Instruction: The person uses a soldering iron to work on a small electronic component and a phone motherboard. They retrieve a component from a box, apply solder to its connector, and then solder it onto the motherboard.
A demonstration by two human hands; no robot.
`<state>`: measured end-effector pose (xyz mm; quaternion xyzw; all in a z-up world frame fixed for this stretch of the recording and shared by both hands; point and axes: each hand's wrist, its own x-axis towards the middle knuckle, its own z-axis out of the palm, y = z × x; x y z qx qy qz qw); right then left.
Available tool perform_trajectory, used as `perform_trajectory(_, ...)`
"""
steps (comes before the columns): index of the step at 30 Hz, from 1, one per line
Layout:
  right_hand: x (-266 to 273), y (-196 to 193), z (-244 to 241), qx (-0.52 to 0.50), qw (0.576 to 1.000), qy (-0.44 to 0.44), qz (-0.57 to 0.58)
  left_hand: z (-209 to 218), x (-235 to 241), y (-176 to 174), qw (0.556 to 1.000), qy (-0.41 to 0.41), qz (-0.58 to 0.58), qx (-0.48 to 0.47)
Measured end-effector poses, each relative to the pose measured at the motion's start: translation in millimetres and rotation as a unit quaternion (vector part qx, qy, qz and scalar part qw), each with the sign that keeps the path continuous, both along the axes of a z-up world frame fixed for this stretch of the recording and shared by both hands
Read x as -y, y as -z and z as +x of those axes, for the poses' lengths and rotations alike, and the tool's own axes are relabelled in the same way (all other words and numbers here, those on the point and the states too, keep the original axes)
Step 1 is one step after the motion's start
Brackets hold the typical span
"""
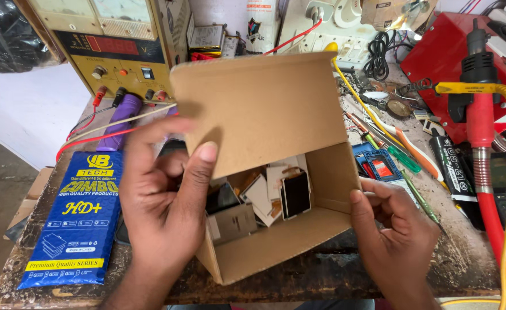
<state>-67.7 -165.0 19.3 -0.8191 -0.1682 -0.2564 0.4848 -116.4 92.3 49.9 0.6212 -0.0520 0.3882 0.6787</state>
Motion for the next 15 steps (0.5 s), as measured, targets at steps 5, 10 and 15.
perform_trajectory(5, -4.5, -2.5, -3.5, -0.003, 0.999, -0.026, 0.026, -2.5, -10.9, -2.4, 0.980, -0.025, 0.134, -0.148)
perform_trajectory(10, -12.0, -35.7, -5.5, 0.082, 0.984, 0.067, -0.144, -10.6, -13.8, 3.9, 0.981, 0.086, 0.166, -0.059)
perform_trajectory(15, -24.9, -82.6, -10.6, 0.224, 0.925, -0.038, -0.305, -12.8, -17.4, 6.2, 0.978, 0.096, 0.180, -0.052)
